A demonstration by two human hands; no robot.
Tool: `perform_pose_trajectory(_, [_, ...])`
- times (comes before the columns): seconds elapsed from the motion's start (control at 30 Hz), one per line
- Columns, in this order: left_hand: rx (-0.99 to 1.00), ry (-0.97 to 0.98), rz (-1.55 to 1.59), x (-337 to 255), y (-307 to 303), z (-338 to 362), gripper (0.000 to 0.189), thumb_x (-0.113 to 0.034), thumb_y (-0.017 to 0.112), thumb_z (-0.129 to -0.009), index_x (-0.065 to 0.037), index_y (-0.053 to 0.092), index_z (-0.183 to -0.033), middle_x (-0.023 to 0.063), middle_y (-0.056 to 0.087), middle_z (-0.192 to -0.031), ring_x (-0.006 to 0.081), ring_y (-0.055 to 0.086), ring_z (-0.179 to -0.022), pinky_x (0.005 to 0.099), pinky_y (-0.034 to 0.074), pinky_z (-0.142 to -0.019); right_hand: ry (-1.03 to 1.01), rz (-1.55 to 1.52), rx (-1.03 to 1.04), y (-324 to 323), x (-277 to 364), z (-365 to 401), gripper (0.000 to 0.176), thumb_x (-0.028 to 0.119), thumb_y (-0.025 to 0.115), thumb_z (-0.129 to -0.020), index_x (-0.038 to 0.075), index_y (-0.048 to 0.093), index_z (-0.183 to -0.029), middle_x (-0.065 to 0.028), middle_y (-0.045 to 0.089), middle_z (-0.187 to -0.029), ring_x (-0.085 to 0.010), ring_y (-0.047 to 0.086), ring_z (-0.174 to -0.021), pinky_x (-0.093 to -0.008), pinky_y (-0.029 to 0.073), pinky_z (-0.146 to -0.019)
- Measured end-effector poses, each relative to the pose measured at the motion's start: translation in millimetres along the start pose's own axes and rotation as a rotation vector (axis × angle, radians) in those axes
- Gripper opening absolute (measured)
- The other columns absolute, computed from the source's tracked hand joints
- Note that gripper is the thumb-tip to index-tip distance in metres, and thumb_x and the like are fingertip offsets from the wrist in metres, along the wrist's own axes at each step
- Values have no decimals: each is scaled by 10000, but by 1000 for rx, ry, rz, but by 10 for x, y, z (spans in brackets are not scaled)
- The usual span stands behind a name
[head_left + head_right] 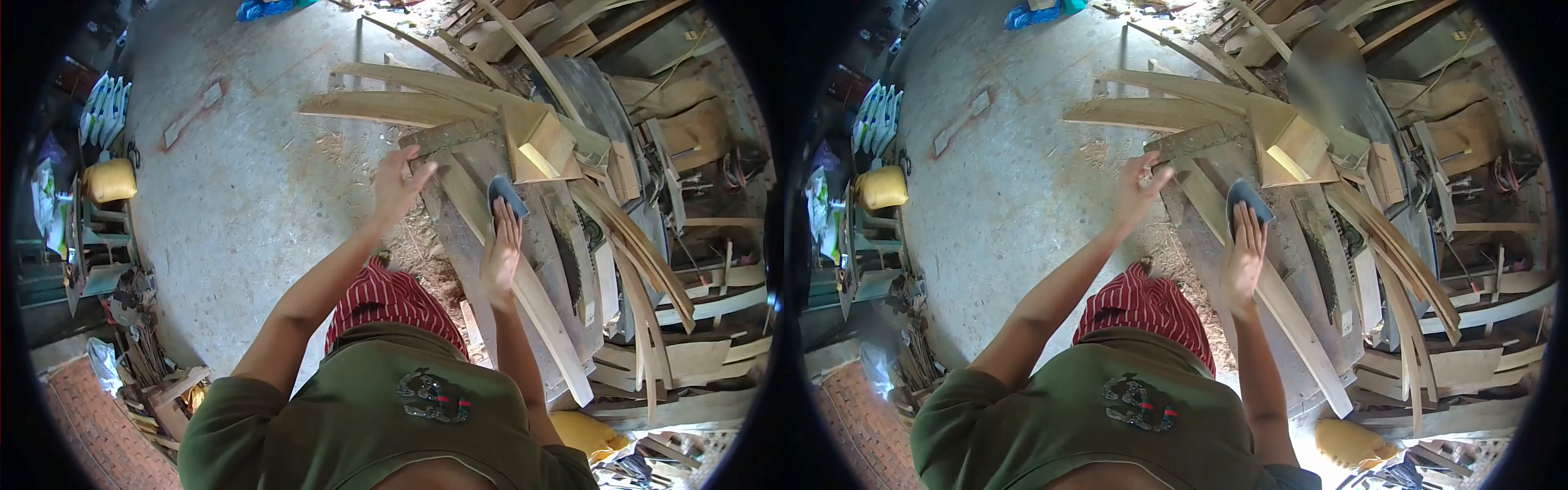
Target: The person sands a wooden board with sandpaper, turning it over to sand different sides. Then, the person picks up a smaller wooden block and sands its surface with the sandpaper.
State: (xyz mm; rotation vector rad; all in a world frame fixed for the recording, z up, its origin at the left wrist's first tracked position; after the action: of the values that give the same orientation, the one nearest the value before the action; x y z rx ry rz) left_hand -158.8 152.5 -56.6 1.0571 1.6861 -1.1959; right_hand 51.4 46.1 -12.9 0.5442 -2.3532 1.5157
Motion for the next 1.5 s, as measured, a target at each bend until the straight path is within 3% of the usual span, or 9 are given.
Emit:
perform_pose_trajectory(0.07, [-75,169,-139,-71,173,-25,357,-294,726,-878,-41,668,-1123,60,667,-961,145,590,-836,283,473,-720,-129,142,48,-46,8,119,531,-36,513,-798,-32,541,-1328,-171,558,-1369,-308,493,-1320,-510,303,-1152])
perform_pose_trajectory(0.23, [-115,-292,543,382,401,-52,172,-168,778,-823,-16,727,-885,29,667,-831,113,559,-736,278,458,-690,-65,153,18,49,-10,112,525,-23,523,-821,-15,535,-1346,-155,556,-1377,-294,501,-1313,-480,325,-1148])
perform_pose_trajectory(0.5, [-353,-532,373,1287,-422,-126,172,-123,616,-918,16,714,-948,96,688,-847,175,619,-823,307,485,-806,-97,162,23,49,-27,140,574,-15,522,-784,-10,523,-1358,-145,541,-1398,-273,492,-1325,-479,317,-1155])
perform_pose_trajectory(0.67, [-260,-296,-337,1212,-744,78,474,-182,643,-919,-68,525,-1364,165,534,-1277,250,575,-1072,390,459,-950,-72,183,67,26,45,125,606,-14,575,-789,59,519,-1388,-119,513,-1431,-297,451,-1353,-512,268,-1165])
perform_pose_trajectory(0.77, [30,-307,-199,979,-597,215,520,-216,636,-937,-143,460,-1421,151,436,-1354,274,541,-1139,398,462,-954,-53,275,151,-12,125,80,624,17,589,-794,139,522,-1402,-121,448,-1487,-329,366,-1407,-591,193,-1164])
perform_pose_trajectory(1.07, [187,-112,96,476,-194,78,392,-230,590,-976,-114,522,-1344,130,510,-1250,231,582,-1051,341,495,-843,-127,134,306,898,588,-1080,526,125,538,-870,226,512,-1386,-184,421,-1488,-390,338,-1411,-644,243,-1108])
perform_pose_trajectory(1.17, [268,-83,113,382,-219,-139,370,-211,568,-995,-107,518,-1346,119,521,-1250,207,580,-1063,330,485,-890,-271,34,384,926,522,-1181,427,176,511,-928,163,524,-1354,-214,565,-1326,-388,525,-1251,-510,401,-1053])
perform_pose_trajectory(1.3, [349,-32,74,280,-303,-230,412,-235,605,-964,-102,517,-1344,142,529,-1216,233,594,-1025,349,499,-866,219,1,617,315,80,-980,387,217,478,-970,115,523,-1341,-226,635,-1197,-380,643,-1039,-463,522,-875])
perform_pose_trajectory(1.5, [476,387,-186,-15,-77,-354,723,-381,746,-827,-92,448,-1418,192,510,-1264,315,553,-1097,420,480,-928,62,185,503,586,519,-1085,429,105,498,-923,74,511,-1350,-198,564,-1338,-304,551,-1239,-465,411,-1068])
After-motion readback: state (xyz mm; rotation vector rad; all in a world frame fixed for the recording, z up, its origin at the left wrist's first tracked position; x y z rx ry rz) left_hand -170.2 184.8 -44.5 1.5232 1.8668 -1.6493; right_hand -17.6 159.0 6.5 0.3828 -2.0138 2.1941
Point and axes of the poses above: each hand's wrist, its own z-axis away from the middle knuckle, its own y-axis out of the palm, x = y × z, the point moved 5 cm from there along -z, towards the middle knuckle
